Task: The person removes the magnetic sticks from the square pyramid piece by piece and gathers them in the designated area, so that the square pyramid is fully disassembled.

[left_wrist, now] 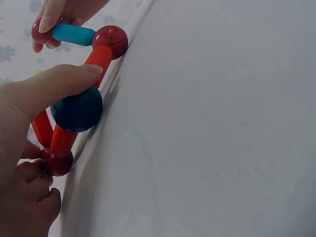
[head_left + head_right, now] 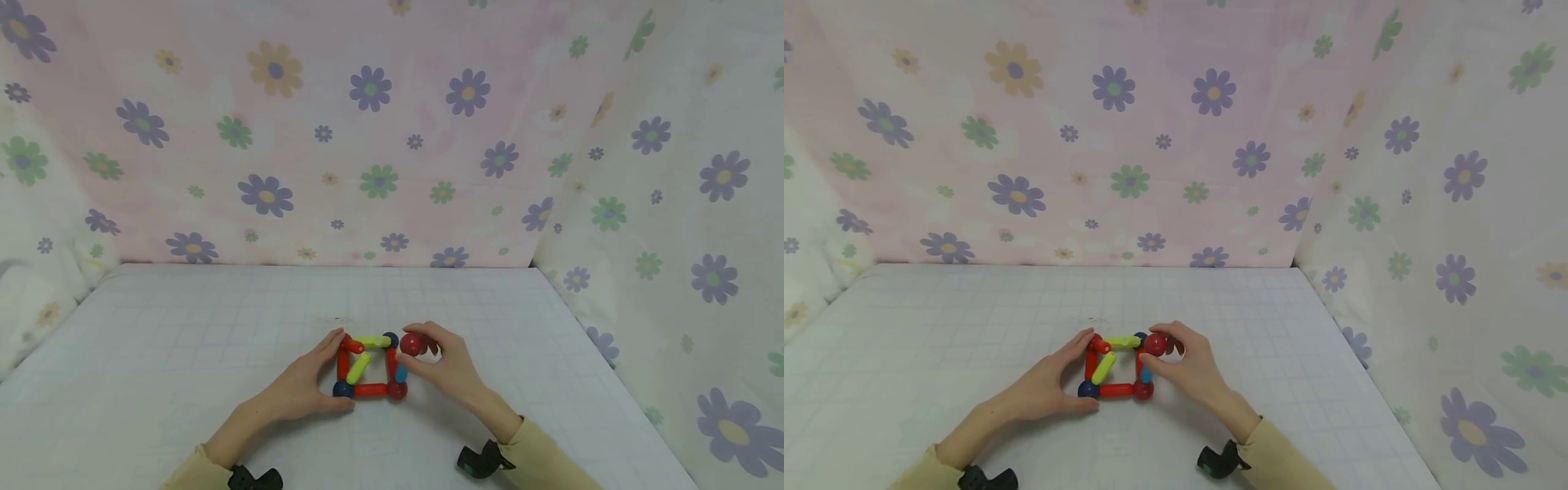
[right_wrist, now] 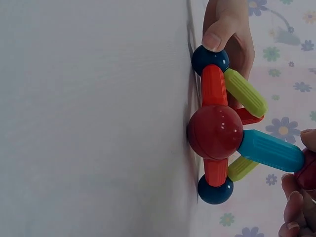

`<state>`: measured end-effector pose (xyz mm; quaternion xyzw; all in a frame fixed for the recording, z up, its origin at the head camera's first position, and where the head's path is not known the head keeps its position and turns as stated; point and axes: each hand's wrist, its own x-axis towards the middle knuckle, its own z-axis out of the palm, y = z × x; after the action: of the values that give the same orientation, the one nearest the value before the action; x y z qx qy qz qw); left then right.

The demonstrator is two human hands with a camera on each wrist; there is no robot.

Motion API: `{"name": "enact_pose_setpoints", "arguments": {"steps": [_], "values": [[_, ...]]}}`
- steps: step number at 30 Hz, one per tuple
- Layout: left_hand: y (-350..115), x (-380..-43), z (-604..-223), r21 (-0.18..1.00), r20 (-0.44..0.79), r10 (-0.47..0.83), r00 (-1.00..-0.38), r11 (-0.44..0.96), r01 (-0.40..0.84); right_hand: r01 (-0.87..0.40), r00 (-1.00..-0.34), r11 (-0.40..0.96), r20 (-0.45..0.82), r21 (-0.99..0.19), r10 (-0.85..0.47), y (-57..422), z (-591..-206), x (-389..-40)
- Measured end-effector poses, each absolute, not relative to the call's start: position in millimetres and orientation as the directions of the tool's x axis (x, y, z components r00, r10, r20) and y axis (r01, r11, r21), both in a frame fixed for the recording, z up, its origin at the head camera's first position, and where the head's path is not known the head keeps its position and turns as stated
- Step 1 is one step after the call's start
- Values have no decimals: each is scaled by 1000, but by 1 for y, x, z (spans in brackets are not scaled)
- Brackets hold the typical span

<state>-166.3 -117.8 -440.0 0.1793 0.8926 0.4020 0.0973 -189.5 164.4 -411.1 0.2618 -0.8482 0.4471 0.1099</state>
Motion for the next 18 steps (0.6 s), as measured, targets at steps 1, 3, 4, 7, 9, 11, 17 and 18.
{"name": "enact_pose_setpoints", "arguments": {"steps": [1, 3, 4, 7, 9, 11, 17, 18], "values": [[-118, -166, -440, 750, -34, 396, -918, 617, 238, -531, -846, 470, 413, -705, -336, 165, -412, -189], [-119, -165, -440, 748, -39, 392, -919, 621, 233, -514, -857, 475, 401, -715, -323, 167, -412, -188], [-120, -165, -440, 747, -38, 393, -919, 622, 235, -505, -862, 476, 393, -720, -319, 168, -412, -187], [-121, -164, -441, 750, -34, 399, -916, 616, 240, -484, -873, 473, 373, -736, -313, 171, -412, -185], [-122, -163, -441, 755, -31, 404, -914, 609, 244, -480, -876, 473, 370, -739, -311, 174, -413, -183], [-123, -163, -440, 757, -28, 409, -912, 604, 248, -481, -875, 473, 373, -738, -308, 178, -413, -182], [-124, -162, -439, 752, -32, 404, -914, 612, 244, -531, -847, 479, 428, -699, -316, 183, -414, -180], [-124, -162, -439, 753, -35, 404, -914, 612, 241, -540, -842, 477, 437, -693, -317, 183, -414, -180]]}}
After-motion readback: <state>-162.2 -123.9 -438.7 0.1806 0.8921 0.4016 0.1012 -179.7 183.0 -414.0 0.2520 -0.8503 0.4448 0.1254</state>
